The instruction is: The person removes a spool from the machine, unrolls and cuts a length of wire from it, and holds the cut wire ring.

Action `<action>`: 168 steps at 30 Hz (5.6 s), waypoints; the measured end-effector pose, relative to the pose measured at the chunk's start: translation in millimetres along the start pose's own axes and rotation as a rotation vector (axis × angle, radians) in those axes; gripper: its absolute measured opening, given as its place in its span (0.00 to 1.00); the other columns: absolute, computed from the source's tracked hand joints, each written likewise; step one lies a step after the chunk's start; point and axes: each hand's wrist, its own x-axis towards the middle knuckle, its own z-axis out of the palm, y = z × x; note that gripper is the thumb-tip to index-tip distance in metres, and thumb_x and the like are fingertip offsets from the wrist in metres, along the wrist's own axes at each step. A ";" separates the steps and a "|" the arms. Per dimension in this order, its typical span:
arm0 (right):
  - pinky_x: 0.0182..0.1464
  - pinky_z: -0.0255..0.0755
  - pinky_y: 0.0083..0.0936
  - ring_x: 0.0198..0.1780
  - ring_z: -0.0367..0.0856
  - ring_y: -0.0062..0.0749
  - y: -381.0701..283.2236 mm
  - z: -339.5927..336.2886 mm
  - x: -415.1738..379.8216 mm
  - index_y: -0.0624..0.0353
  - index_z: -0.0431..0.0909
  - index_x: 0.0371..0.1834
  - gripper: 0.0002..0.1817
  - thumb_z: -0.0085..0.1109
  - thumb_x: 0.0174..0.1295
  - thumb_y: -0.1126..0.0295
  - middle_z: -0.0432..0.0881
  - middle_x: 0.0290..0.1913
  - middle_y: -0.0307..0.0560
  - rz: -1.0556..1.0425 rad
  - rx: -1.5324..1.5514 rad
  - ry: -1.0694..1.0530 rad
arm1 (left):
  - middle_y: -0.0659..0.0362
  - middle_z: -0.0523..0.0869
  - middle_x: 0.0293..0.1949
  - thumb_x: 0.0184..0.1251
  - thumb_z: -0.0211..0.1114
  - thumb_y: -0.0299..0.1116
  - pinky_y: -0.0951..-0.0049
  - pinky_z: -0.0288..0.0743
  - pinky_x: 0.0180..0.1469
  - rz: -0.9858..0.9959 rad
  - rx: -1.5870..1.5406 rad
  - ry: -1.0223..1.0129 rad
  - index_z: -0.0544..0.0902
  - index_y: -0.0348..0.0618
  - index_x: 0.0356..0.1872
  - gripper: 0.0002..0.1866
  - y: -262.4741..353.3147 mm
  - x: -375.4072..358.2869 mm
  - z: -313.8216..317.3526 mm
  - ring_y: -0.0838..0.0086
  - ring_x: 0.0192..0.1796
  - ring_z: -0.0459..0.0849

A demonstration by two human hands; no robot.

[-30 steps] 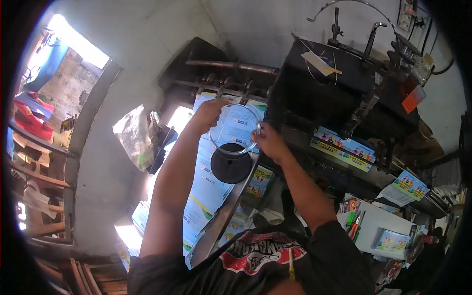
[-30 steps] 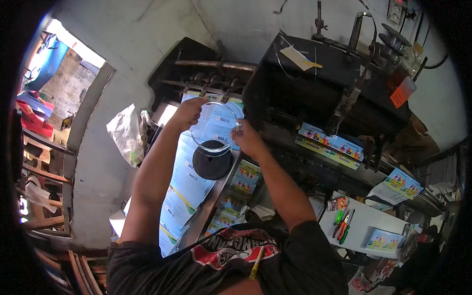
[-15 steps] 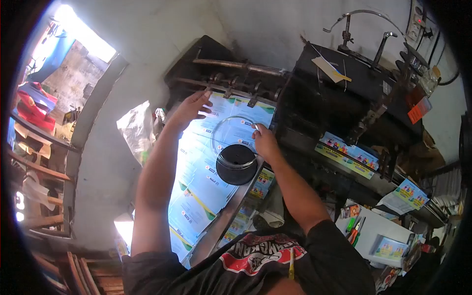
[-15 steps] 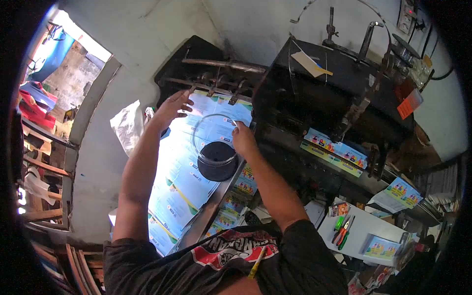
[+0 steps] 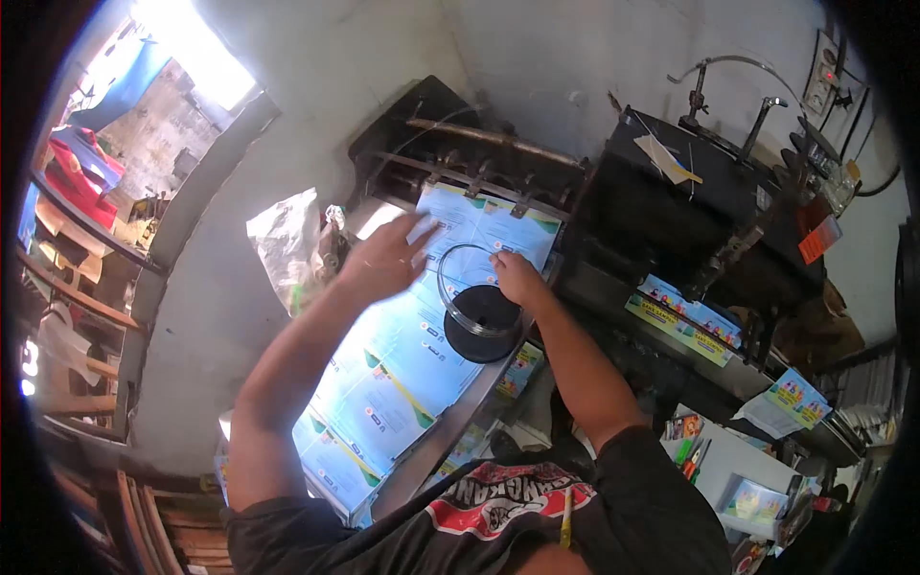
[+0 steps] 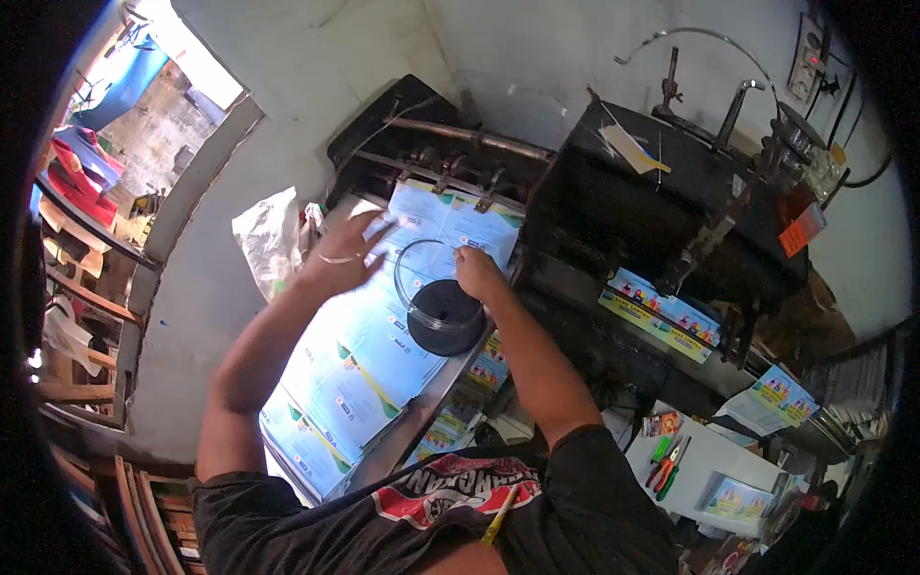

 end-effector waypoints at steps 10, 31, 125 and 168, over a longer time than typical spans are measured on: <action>0.55 0.69 0.42 0.53 0.77 0.56 -50.2 26.0 38.3 0.63 0.79 0.46 0.18 0.45 0.68 0.62 0.80 0.47 0.62 -0.059 -0.363 -0.282 | 0.46 0.73 0.60 0.67 0.58 0.44 0.59 0.65 0.63 -0.544 -0.455 0.134 0.70 0.42 0.62 0.26 -3.7 -90.4 50.6 0.53 0.61 0.72; 0.34 0.73 0.24 0.29 0.78 0.24 -84.2 37.1 54.3 0.62 0.78 0.50 0.16 0.52 0.67 0.63 0.78 0.29 0.43 0.048 0.015 -0.784 | 0.72 0.58 0.19 0.75 0.50 0.45 0.82 0.49 0.18 -1.185 -1.938 -0.246 0.75 0.50 0.52 0.15 3.6 -77.1 72.1 0.86 0.18 0.56; 0.53 0.68 0.22 0.48 0.73 0.20 -33.0 -61.8 -293.0 0.61 0.71 0.56 0.14 0.51 0.68 0.71 0.77 0.46 0.41 0.212 0.538 -0.576 | 0.69 0.63 0.14 0.73 0.54 0.42 0.78 0.55 0.19 -1.188 -2.102 -0.090 0.76 0.43 0.36 0.13 310.4 -172.2 -9.5 0.82 0.15 0.59; 0.49 0.72 0.36 0.47 0.77 0.30 -27.6 -22.4 -338.2 0.55 0.73 0.54 0.23 0.51 0.67 0.48 0.80 0.47 0.43 0.567 1.066 -0.562 | 0.72 0.60 0.16 0.74 0.53 0.43 0.81 0.47 0.18 -0.833 -2.481 0.268 0.78 0.32 0.50 0.20 425.3 -301.6 -22.3 0.86 0.15 0.54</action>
